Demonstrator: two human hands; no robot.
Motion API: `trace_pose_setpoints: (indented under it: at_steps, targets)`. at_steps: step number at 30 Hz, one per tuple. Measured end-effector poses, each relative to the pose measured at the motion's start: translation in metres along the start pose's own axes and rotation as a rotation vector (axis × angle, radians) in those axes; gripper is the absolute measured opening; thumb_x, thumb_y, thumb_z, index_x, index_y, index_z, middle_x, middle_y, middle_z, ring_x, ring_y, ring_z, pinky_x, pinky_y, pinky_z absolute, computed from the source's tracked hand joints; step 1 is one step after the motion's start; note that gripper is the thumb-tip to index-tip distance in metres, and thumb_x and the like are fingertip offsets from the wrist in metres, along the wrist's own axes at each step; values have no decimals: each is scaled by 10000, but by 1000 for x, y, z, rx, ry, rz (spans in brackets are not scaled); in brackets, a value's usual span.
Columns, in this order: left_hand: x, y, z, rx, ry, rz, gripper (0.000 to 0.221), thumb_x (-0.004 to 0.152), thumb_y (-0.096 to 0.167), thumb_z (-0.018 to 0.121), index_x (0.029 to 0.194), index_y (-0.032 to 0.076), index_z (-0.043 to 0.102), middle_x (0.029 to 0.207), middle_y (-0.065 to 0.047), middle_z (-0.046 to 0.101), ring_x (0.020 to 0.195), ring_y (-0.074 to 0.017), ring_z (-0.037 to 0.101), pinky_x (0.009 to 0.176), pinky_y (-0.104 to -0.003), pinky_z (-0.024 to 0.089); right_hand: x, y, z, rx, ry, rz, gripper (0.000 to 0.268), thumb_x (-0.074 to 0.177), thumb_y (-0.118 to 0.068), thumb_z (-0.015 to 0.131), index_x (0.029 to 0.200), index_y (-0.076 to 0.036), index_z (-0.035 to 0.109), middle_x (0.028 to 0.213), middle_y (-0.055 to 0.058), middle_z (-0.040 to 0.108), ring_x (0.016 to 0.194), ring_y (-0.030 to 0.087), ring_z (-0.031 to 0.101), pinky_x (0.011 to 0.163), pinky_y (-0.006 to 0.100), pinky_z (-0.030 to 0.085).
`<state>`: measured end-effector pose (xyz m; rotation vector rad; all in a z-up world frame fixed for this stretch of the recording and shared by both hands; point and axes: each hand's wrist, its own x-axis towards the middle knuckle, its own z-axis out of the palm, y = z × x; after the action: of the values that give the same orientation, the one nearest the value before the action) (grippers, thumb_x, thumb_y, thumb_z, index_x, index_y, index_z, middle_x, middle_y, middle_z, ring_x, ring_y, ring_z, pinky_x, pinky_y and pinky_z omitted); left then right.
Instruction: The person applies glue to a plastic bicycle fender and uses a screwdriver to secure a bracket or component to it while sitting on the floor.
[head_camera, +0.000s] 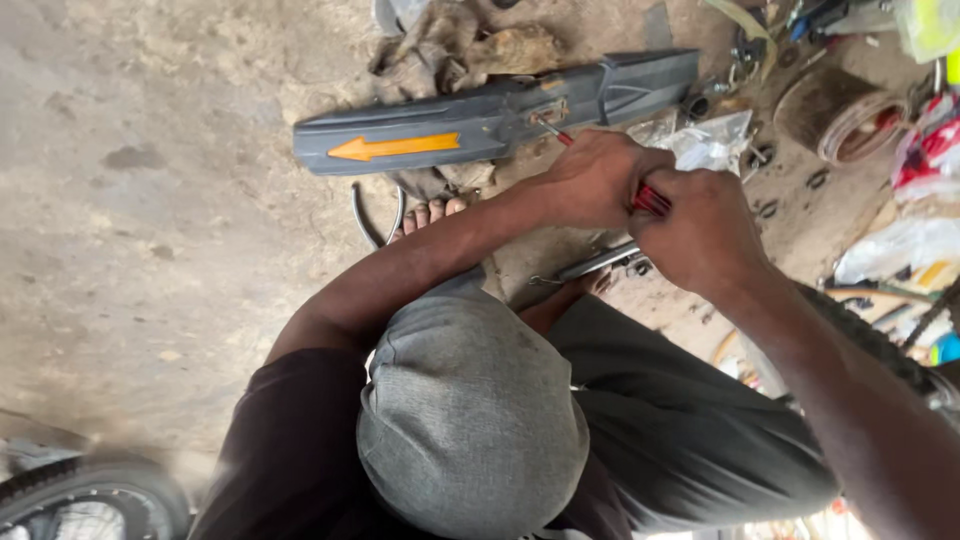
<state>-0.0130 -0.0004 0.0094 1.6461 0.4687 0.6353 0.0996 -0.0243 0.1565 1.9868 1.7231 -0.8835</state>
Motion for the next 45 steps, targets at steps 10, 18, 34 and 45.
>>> trace_pose_setpoints:
  at_steps: [10, 18, 34, 45]
  targets:
    - [-6, 7, -12, -76, 59, -47, 462, 578, 164, 859, 1005, 131, 686, 827, -101, 742, 818, -322, 732, 697, -457, 533, 9, -35, -18, -173, -286, 117, 280, 852, -160, 731, 1070, 10, 685, 824, 202, 743, 692, 342, 760, 677, 443, 638]
    - [3, 4, -6, -65, 39, -5, 457, 651, 183, 854, 1064, 113, 669, 855, -88, 753, 829, -343, 731, 712, -478, 540, 10, -32, -29, -206, -198, 42, 253, 786, -143, 778, 975, 12, 716, 820, 220, 732, 772, 387, 732, 732, 493, 596]
    - [-2, -36, 60, 78, 657, 230, 276, 836, 191, 771, 1058, 161, 610, 825, -53, 674, 780, -263, 703, 696, -393, 554, -1, -22, -18, -838, -18, -503, 336, 828, -163, 635, 1108, 10, 702, 936, 214, 752, 592, 221, 737, 418, 349, 576]
    - [-23, -25, 28, 181, 529, -18, 708, 716, 276, 848, 1307, 127, 489, 1217, -211, 640, 1122, -440, 606, 925, -515, 521, 6, -51, -35, -318, -109, 16, 207, 836, -205, 731, 978, -74, 803, 949, 235, 737, 905, 402, 729, 843, 515, 574]
